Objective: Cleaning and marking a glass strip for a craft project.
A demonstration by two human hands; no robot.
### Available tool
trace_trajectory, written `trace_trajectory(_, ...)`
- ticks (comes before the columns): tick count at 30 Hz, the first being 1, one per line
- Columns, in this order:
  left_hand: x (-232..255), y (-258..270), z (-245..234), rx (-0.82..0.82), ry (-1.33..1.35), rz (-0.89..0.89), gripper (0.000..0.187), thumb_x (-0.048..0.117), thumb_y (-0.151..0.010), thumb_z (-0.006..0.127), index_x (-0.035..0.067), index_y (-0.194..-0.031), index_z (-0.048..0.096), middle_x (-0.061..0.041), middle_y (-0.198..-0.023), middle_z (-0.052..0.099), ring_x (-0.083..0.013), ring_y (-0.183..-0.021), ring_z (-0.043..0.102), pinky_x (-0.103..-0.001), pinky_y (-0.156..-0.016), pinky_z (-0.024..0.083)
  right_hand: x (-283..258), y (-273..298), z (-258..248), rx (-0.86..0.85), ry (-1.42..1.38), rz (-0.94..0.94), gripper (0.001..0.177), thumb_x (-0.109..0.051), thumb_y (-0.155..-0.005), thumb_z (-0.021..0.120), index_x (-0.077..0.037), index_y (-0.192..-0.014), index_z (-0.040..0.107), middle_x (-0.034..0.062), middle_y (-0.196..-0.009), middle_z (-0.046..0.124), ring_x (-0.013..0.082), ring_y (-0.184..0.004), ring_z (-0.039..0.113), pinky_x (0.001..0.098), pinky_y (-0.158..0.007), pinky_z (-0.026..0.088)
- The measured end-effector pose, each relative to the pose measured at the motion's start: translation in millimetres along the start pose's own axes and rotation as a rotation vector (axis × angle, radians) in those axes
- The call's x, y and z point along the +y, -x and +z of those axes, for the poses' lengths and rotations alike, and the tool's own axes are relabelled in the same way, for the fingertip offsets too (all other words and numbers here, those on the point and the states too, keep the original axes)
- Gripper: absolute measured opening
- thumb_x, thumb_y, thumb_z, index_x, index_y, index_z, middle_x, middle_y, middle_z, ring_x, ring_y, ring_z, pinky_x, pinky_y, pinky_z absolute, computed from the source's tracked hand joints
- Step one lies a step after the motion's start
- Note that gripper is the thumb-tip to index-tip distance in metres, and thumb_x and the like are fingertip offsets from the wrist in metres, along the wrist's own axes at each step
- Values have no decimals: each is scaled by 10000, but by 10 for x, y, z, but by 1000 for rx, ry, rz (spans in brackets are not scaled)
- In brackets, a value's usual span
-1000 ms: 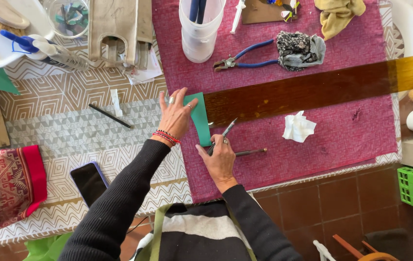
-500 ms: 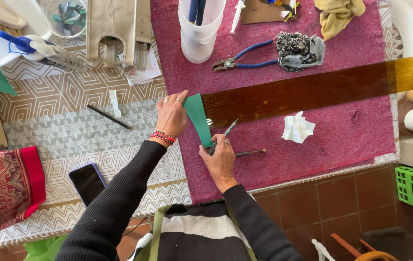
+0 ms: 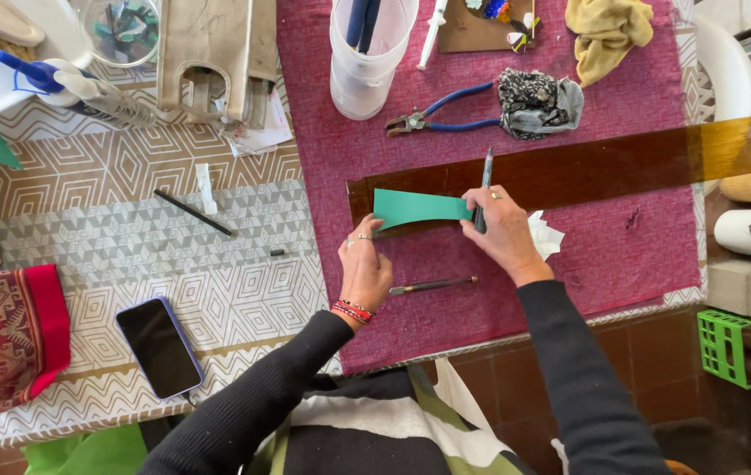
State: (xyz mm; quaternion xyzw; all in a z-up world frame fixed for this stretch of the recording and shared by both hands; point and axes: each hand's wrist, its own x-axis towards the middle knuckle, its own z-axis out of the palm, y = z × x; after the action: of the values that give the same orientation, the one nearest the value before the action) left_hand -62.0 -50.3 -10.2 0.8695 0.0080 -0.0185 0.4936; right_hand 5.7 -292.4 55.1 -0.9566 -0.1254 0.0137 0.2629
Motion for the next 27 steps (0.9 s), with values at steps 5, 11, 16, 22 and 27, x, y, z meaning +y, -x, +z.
trace_trajectory(5, 165, 6, 257, 14, 8, -100, 668, -68, -701, 588, 27, -1355, 498, -270, -1511, 447, -422, -1402, 433, -562, -1146, 295, 129, -360, -78, -79, 39, -113, 348, -38, -775, 798, -118, -1023, 567, 45, -937, 632, 274, -882, 683, 399, -723, 583)
trace_trajectory(11, 278, -117, 367, 35, -74, -138, 682, -44, -686, 600, 14, -1355, 482, -308, -1549, 370, -437, -1436, 374, -581, -1153, 271, 259, -551, -39, -105, 22, -131, 363, -33, -768, 810, -111, -1036, 579, 47, -960, 638, 279, -886, 682, 406, -724, 577)
trace_trajectory(16, 368, -166, 444, 53, -161, -164, 739, 1, -665, 643, 1, -1377, 445, -320, -1550, 354, -440, -1436, 353, -576, -1137, 253, 332, -590, 15, -95, -32, -144, 383, -23, -768, 816, -102, -1077, 604, 43, -927, 641, 274, -891, 683, 408, -758, 585)
trace_trajectory(22, 481, -237, 404, 46, -198, -230, 800, 29, -650, 667, -24, -1402, 400, -329, -1548, 347, -433, -1430, 349, -580, -1141, 236, 440, -598, 133, -47, -73, -178, 350, -29, -788, 819, -91, -1057, 603, 23, -928, 655, 253, -891, 688, 389, -770, 596)
trace_trajectory(27, 460, -200, 460, 33, -242, -226, 818, 40, -663, 674, -35, -1424, 382, -367, -1552, 307, -445, -1427, 339, -586, -1133, 230, 428, -600, 141, -69, -66, -167, 351, -33, -806, 820, -97, -1094, 630, 9, -878, 645, 215, -843, 681, 353, -735, 598)
